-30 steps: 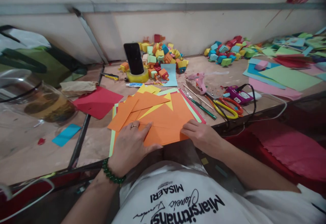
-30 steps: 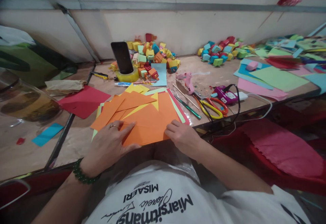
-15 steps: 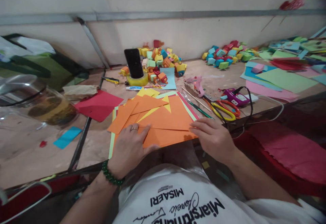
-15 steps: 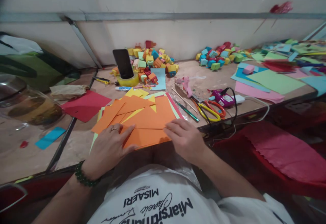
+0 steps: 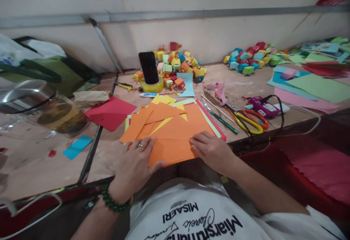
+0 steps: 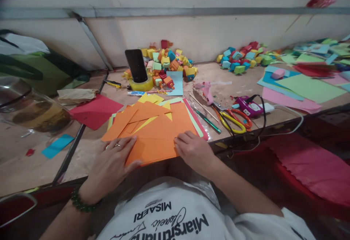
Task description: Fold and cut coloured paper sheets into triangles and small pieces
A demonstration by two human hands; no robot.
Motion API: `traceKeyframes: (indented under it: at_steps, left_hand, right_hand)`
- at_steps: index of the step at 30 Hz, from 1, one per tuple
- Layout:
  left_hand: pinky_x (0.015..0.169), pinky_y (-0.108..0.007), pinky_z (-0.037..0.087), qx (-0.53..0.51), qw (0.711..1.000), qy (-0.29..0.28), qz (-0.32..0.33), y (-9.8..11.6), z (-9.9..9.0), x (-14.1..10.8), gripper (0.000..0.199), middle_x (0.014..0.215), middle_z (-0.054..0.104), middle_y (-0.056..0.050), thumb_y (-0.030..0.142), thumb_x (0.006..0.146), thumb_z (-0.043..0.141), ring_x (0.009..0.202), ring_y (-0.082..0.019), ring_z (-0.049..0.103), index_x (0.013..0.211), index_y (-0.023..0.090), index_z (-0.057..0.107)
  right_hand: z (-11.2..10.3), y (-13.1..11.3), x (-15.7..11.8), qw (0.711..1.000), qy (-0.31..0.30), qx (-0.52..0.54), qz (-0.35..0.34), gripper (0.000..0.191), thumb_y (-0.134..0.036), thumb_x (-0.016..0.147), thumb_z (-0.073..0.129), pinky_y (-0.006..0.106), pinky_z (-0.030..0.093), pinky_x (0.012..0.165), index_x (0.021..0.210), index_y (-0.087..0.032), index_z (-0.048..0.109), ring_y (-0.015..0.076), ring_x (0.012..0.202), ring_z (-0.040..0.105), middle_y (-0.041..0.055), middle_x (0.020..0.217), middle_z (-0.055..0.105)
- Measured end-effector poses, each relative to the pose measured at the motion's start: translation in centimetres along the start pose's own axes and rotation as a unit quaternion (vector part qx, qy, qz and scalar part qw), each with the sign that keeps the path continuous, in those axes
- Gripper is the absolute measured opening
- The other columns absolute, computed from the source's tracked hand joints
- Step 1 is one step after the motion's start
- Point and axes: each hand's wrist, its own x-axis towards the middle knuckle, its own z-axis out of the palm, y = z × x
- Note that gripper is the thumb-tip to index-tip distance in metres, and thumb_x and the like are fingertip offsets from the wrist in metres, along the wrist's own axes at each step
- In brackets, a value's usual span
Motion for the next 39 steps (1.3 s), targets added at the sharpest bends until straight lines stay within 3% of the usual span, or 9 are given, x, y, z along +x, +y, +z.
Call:
traceKeyframes:
  at_steps: [6, 10, 16, 18, 21, 24, 30, 35, 39]
  left_hand:
    - [0.087, -0.049, 0.042, 0.036, 0.999, -0.007, -0.017, -0.3, 0.6, -0.6, 0.06, 0.122, 0.064, -0.018, 0.054, 0.089, 0.05, 0.105, -0.037, 0.056, 0.134, 0.014, 0.057]
    - [0.087, -0.049, 0.041, 0.056, 0.998, -0.029, -0.013, 0.0, -0.4, -0.2, 0.054, 0.119, 0.065, -0.016, 0.051, 0.091, 0.05, 0.103, -0.035, 0.057, 0.131, 0.017, 0.058]
    - [0.084, -0.043, 0.046, -0.008, 0.999, -0.037, 0.016, 0.5, -2.5, 1.0, 0.04, 0.109, 0.066, -0.013, 0.053, 0.091, 0.049, 0.098, -0.03, 0.061, 0.106, 0.023, 0.07]
    - [0.084, -0.04, 0.047, -0.042, 0.998, -0.026, 0.026, 0.6, -2.2, 1.5, 0.04, 0.115, 0.065, -0.012, 0.054, 0.091, 0.049, 0.101, -0.028, 0.061, 0.11, 0.024, 0.068]
    - [0.086, -0.04, 0.049, -0.047, 0.999, 0.003, -0.018, 0.6, -1.1, 2.4, 0.051, 0.121, 0.062, -0.016, 0.05, 0.089, 0.055, 0.106, -0.03, 0.061, 0.129, 0.018, 0.056]
    - [0.086, -0.041, 0.05, -0.057, 0.997, 0.004, -0.048, 0.4, -0.4, 3.1, 0.058, 0.111, 0.065, -0.016, 0.045, 0.085, 0.061, 0.102, -0.03, 0.063, 0.132, 0.013, 0.051]
    - [0.074, -0.034, 0.053, -0.168, 0.982, 0.025, -0.084, -0.1, 0.1, 3.0, 0.05, 0.09, 0.068, -0.007, 0.026, 0.083, 0.06, 0.085, -0.024, 0.067, 0.131, 0.015, 0.052]
    - [0.069, -0.029, 0.053, -0.266, 0.956, 0.111, -0.05, 0.3, 0.5, 1.9, 0.033, 0.077, 0.068, -0.001, 0.019, 0.085, 0.053, 0.071, -0.017, 0.066, 0.116, 0.018, 0.062]
    - [0.06, -0.024, 0.051, -0.25, 0.933, 0.258, 0.007, 1.0, -0.6, 0.5, 0.021, 0.073, 0.065, -0.002, 0.021, 0.091, 0.049, 0.065, -0.015, 0.063, 0.099, 0.02, 0.069]
  right_hand:
    - [-1.4, 0.3, -2.6, 0.995, 0.075, -0.054, 0.042, 0.025, -0.015, 0.096, 0.045, 0.035, 0.055, 0.08, 0.099, -0.016, 0.069, 0.0192, 0.087, 0.062, 0.0083, 0.096, 0.072]
    - [-1.6, 0.8, -3.5, 0.991, 0.091, -0.051, 0.082, 0.022, -0.018, 0.094, 0.048, 0.038, 0.054, 0.082, 0.098, -0.019, 0.07, 0.0212, 0.09, 0.063, 0.0072, 0.099, 0.073]
    - [-3.1, 0.5, -1.1, 0.982, 0.14, -0.074, 0.1, 0.021, -0.027, 0.095, 0.049, 0.04, 0.055, 0.077, 0.088, -0.021, 0.068, 0.0243, 0.093, 0.063, 0.0104, 0.097, 0.069]
    - [-3.1, -0.1, 0.7, 0.984, 0.119, -0.074, 0.106, 0.018, -0.032, 0.092, 0.056, 0.04, 0.055, 0.077, 0.102, -0.021, 0.066, 0.0252, 0.095, 0.063, 0.0116, 0.102, 0.069]
    - [-2.3, -0.8, 3.2, 0.987, 0.029, -0.066, 0.146, 0.044, -0.044, 0.084, 0.066, 0.038, 0.055, 0.075, 0.119, -0.017, 0.06, 0.0274, 0.097, 0.064, 0.0147, 0.106, 0.069]
    - [-1.3, -0.9, 4.9, 0.979, -0.033, -0.028, 0.2, 0.067, -0.052, 0.075, 0.074, 0.04, 0.054, 0.079, 0.126, -0.014, 0.055, 0.0298, 0.101, 0.063, 0.0169, 0.11, 0.067]
    - [-0.4, 0.0, 5.3, 0.986, 0.019, 0.038, 0.159, 0.069, -0.034, 0.072, 0.079, 0.042, 0.053, 0.087, 0.132, -0.016, 0.051, 0.0282, 0.105, 0.062, 0.0134, 0.111, 0.067]
    - [0.2, 0.5, 4.6, 0.989, 0.107, 0.062, 0.081, 0.056, -0.018, 0.082, 0.065, 0.043, 0.055, 0.084, 0.135, -0.019, 0.049, 0.0258, 0.095, 0.065, 0.0102, 0.101, 0.069]
    - [-0.2, 0.4, 4.1, 0.976, 0.177, 0.103, 0.071, 0.056, -0.031, 0.082, 0.07, 0.047, 0.053, 0.093, 0.133, -0.018, 0.051, 0.0288, 0.11, 0.061, 0.0146, 0.117, 0.065]
